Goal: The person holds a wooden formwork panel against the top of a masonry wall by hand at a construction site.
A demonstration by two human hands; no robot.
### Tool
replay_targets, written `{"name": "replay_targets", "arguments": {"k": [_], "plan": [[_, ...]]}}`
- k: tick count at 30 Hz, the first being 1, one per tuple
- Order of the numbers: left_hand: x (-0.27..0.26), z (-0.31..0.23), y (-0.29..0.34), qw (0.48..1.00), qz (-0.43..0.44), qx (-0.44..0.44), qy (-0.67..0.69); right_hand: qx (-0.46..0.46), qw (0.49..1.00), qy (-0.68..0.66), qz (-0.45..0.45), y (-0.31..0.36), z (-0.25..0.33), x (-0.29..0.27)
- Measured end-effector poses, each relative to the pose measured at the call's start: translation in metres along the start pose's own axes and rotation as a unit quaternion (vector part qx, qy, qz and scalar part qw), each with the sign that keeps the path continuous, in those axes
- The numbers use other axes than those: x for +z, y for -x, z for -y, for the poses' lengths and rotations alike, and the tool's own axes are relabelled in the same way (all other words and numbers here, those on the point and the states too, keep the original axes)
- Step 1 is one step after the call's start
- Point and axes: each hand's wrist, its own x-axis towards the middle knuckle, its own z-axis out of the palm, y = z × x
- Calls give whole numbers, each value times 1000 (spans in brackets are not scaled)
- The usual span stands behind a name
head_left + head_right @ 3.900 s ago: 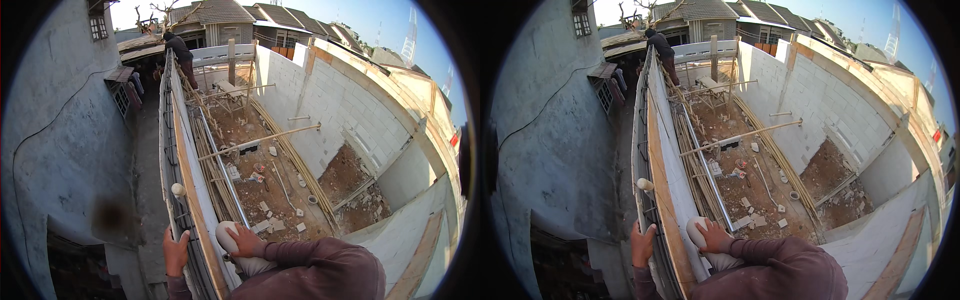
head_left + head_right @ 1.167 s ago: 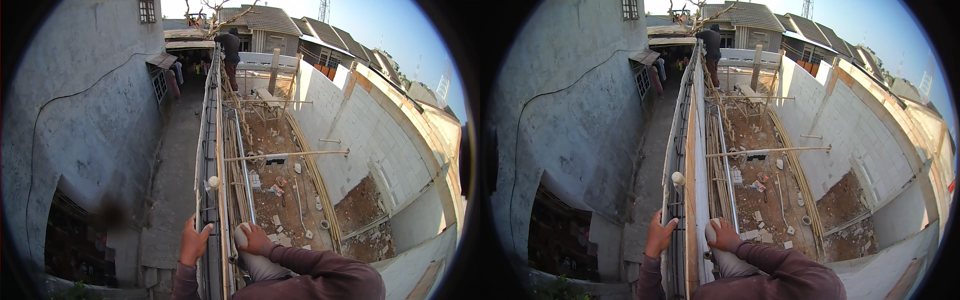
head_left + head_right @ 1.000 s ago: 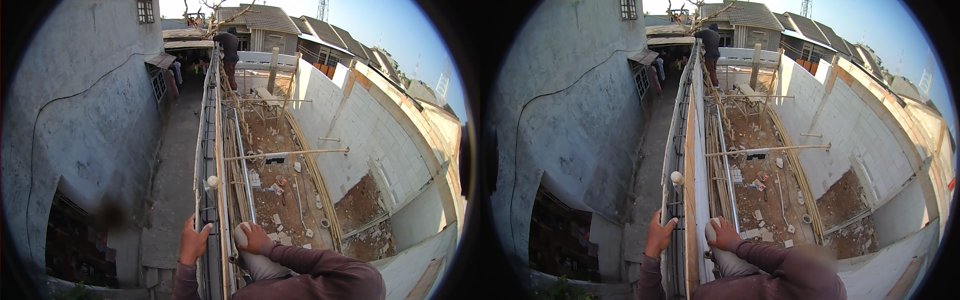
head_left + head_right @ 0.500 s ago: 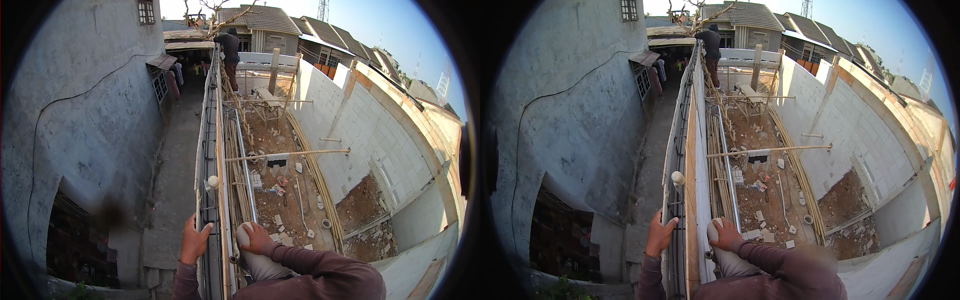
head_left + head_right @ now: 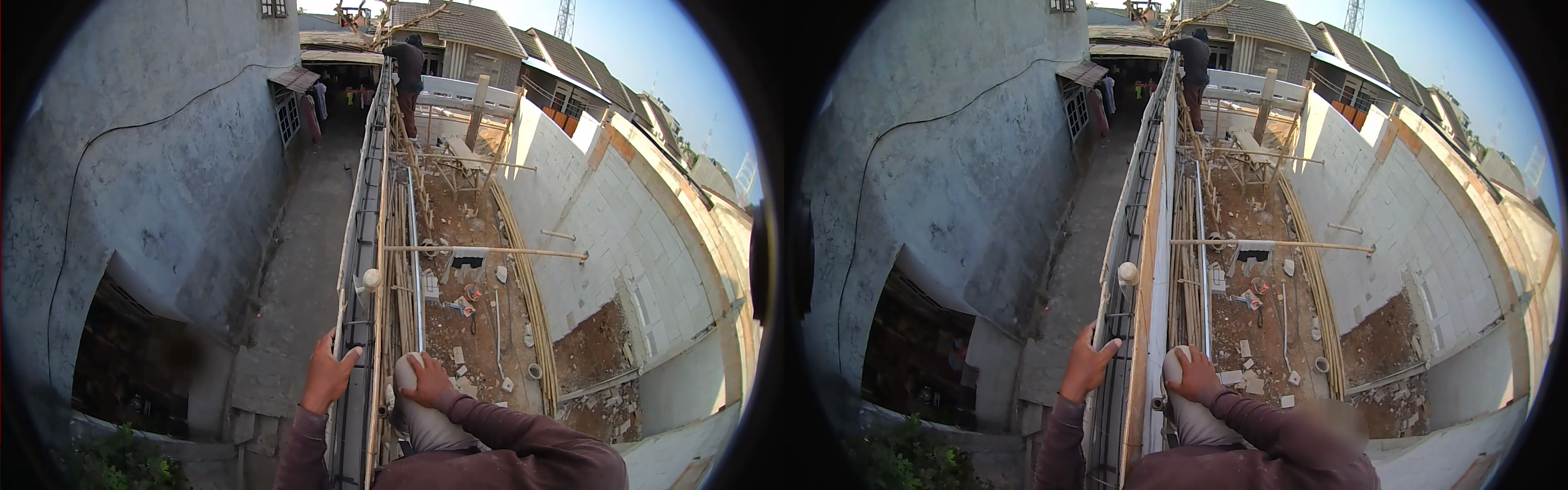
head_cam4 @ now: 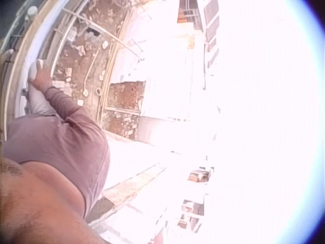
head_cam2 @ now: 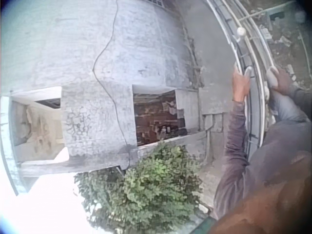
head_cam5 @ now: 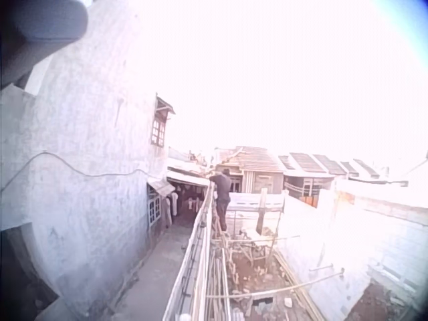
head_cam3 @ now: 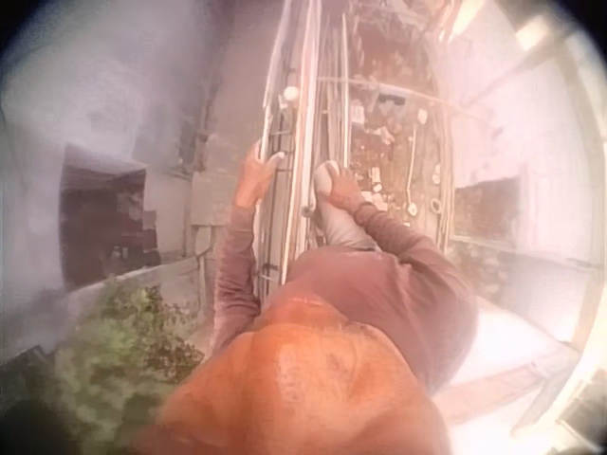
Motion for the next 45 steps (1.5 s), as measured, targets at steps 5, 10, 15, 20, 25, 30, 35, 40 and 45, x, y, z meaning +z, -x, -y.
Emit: {"name": "replay_targets", "arguments": {"k": [5,10,15,20,25,30,35,40,45], "plan": [[-1,-5,4,999,-5,17,-52,-11,1000,18,-21,1,-1,3],[3,-8,6,997,-21,17,-69,-58,998,6,-4,-5,-5,3],[14,-14,4,995,-56,16,-85,-38,998,-7,-50,-7,-13,-5],[8,-24,5,997,-8,-24,-67,-48,998,1,-32,-15,-14,-1],[17,-14,4,996,-24,-7,-85,-40,999,8,-27,-11,-18,0],[17,-15,5,997,-22,-4,-71,-41,999,7,-25,-9,-20,0],[14,-21,6,997,-16,-8,-68,-50,998,3,-50,-8,-26,4],[15,-16,6,997,-40,4,-73,-43,997,-13,-55,-4,-21,1],[12,-21,6,997,-4,-7,-76,-50,996,-3,-69,-3,-26,2]]}}
